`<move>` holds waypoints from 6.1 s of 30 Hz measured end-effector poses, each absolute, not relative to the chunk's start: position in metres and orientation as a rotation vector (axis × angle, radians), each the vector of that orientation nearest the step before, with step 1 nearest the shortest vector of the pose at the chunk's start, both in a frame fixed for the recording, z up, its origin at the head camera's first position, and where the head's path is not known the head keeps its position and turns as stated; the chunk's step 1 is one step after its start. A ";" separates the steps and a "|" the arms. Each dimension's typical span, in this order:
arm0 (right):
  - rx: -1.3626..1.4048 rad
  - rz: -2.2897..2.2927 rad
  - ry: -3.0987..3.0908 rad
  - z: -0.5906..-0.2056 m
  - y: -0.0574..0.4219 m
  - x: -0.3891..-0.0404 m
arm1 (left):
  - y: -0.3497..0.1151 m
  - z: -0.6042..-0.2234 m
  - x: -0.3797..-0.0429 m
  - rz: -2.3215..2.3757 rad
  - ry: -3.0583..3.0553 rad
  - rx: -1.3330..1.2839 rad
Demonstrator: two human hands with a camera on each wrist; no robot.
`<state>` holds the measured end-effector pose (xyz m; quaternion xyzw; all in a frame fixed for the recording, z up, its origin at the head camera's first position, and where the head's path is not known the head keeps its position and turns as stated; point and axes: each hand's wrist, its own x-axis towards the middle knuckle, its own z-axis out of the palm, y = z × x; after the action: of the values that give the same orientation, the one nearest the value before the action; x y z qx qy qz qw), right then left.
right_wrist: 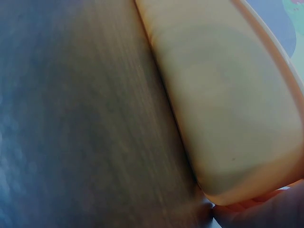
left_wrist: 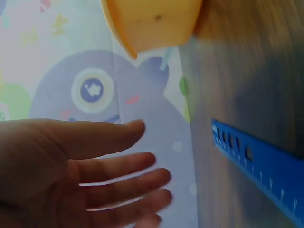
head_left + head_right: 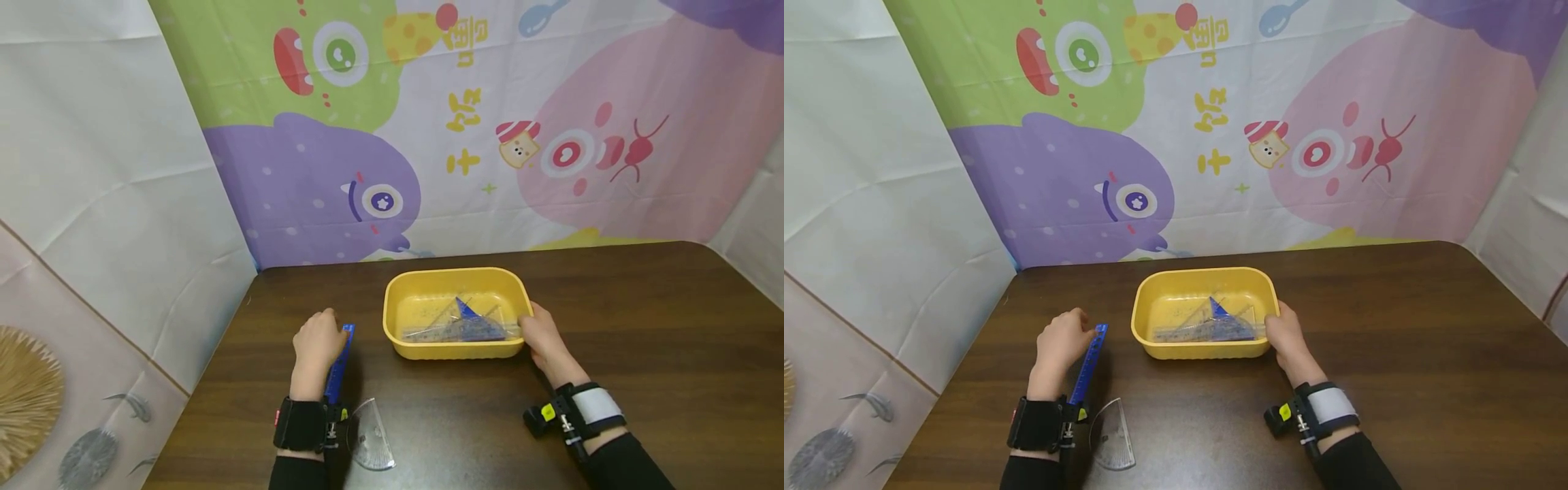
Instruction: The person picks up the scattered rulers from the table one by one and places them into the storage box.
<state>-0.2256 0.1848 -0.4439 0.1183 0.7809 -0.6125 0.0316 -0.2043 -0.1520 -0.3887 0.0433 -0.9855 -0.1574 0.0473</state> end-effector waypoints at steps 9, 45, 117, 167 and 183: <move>0.370 -1.907 2.396 -0.442 0.184 -0.225 | -0.158 -0.392 -0.201 -0.305 -3.319 0.262; 0.389 -1.894 2.376 -0.442 0.184 -0.224 | -0.166 -0.402 -0.201 -0.366 -3.432 0.234; 0.410 -1.875 2.368 -0.441 0.184 -0.225 | -0.081 -0.409 -0.210 -0.240 -2.597 -0.683; 0.405 -1.901 2.383 -0.444 0.184 -0.226 | -0.069 -0.411 -0.203 -0.236 -2.824 -0.967; 0.381 -1.871 2.416 -0.445 0.184 -0.225 | -0.086 -0.367 -0.183 -0.408 -2.667 -0.928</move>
<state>-0.2255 0.1843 -0.4454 0.1235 0.7841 -0.6074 0.0312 -0.1831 -0.0861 -0.3672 -0.3218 -0.9250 -0.1416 0.1440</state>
